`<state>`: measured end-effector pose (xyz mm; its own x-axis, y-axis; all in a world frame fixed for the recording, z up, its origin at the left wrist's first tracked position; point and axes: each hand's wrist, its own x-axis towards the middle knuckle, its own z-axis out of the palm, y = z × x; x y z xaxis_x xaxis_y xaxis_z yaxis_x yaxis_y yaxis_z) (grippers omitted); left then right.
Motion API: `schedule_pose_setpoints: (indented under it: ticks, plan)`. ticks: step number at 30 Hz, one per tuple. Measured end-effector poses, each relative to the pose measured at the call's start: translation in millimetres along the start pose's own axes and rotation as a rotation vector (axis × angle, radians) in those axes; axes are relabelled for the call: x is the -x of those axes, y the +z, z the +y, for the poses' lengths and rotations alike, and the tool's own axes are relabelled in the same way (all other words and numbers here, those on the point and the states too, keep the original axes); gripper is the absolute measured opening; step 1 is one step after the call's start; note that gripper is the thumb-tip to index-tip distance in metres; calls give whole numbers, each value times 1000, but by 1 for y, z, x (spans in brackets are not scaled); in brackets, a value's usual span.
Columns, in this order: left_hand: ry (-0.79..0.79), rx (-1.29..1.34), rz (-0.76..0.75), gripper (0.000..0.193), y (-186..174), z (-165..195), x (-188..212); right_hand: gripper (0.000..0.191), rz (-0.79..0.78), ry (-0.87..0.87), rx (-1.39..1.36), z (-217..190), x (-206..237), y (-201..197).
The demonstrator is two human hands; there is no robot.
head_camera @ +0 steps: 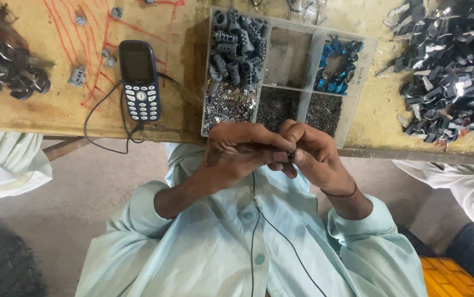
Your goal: The person sits at a workbench and assembles small electrical components by hand, taking plastic and metal parts from a compartmented parts box, fitting them together, and placing finished pieces aside. The person repeats this assembly cycle with different parts throughout the episode.
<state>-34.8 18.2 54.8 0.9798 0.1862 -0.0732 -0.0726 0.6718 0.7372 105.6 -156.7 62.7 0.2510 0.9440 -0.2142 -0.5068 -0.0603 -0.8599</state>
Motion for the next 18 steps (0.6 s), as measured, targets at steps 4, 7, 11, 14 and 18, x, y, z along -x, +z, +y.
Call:
schedule_pose_setpoints:
  ticks: [4,7,11,14,18]
  plan:
    - [-20,3,9,13,3,5,1,33,4,-28,5,6,0,-1]
    - [-28,-7,20,13,6,7,1,32,-13,-66,-42,10,0,0]
    - [48,-89,11,11,6,8,0,28,-4,-53,-18,8,3,0]
    - [126,-245,-14,11,2,10,-1,25,10,-15,149,-1,5,0]
    - [49,-334,20,14,1,15,0,21,47,37,336,-14,8,0]
